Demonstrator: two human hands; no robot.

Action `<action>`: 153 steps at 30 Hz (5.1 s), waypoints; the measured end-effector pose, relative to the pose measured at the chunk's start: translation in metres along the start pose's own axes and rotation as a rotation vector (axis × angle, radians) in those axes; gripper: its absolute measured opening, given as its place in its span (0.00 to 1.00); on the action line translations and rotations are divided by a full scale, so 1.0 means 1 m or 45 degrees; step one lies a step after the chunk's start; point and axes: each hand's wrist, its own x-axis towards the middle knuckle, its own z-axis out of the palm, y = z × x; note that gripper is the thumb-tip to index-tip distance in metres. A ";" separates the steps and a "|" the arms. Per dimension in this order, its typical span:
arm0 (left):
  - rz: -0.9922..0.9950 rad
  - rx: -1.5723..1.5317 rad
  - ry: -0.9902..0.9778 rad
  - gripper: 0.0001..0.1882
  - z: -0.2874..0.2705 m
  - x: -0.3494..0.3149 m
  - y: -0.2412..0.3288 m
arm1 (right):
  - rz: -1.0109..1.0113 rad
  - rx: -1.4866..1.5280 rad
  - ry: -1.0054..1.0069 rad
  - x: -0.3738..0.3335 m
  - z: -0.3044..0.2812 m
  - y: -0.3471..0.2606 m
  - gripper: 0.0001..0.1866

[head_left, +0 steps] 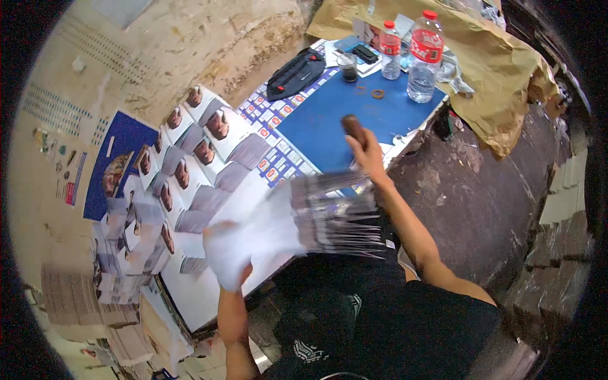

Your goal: The recorder is sorting and pressing stacks of printed leaflets or brochures on a table in a workshop.

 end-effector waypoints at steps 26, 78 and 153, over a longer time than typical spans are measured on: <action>-1.400 -0.920 -0.284 0.41 0.272 0.170 -0.066 | -0.027 -0.023 0.185 -0.053 -0.071 -0.007 0.26; -1.949 -1.606 0.308 0.34 0.077 -0.107 0.025 | 0.305 0.198 -1.198 -0.114 0.102 -0.040 0.26; -0.613 -0.181 -0.377 0.30 0.103 -0.103 0.015 | -1.189 -0.756 -1.390 -0.130 0.104 -0.076 0.30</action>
